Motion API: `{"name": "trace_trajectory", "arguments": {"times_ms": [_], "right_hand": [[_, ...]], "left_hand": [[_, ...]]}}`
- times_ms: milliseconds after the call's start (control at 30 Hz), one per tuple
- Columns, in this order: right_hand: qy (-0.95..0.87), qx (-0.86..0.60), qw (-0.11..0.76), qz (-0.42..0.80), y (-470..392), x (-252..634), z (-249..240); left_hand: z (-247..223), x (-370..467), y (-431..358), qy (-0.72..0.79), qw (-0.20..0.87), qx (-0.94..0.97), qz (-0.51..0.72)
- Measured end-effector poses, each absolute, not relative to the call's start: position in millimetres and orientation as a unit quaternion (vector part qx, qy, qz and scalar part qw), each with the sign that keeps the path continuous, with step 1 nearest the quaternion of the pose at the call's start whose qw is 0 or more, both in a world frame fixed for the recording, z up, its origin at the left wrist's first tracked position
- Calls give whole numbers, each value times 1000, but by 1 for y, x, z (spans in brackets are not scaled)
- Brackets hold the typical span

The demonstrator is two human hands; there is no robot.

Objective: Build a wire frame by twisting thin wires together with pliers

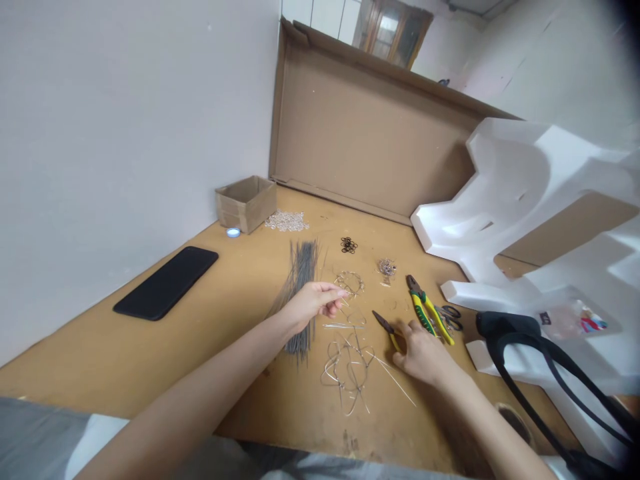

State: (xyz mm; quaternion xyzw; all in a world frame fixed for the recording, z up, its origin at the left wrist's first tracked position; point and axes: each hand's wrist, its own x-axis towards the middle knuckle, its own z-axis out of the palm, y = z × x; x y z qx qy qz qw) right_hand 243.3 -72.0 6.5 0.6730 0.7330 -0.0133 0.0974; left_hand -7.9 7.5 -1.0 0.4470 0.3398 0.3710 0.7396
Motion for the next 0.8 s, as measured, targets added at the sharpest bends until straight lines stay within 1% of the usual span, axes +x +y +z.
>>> {"name": "trace_trajectory", "arguments": {"times_ms": [167,300,367,400,500,567,633,800], "right_hand": [[743,654,136,35,-68,240,2],[735,663,143,27,-64,236,5],[737,666,116,-30,-63,235,15],[743,657,89,-90,-63,234,22],[766,550,5,-332,-66,230,46],[748,508,-5,-428,-68,227,59],[734,507,5,-452,-68,224,67],[717,533,8,-449,-60,224,74]], "left_hand": [[2,-6,6,334,749,454,347],[4,-6,4,327,736,484,342],[6,-6,3,333,713,509,348],[7,-6,3,336,699,524,351],[11,-8,1,344,666,563,349],[14,-9,0,346,661,573,339],[15,-10,0,344,665,576,328],[16,-10,-1,334,676,580,307]]}}
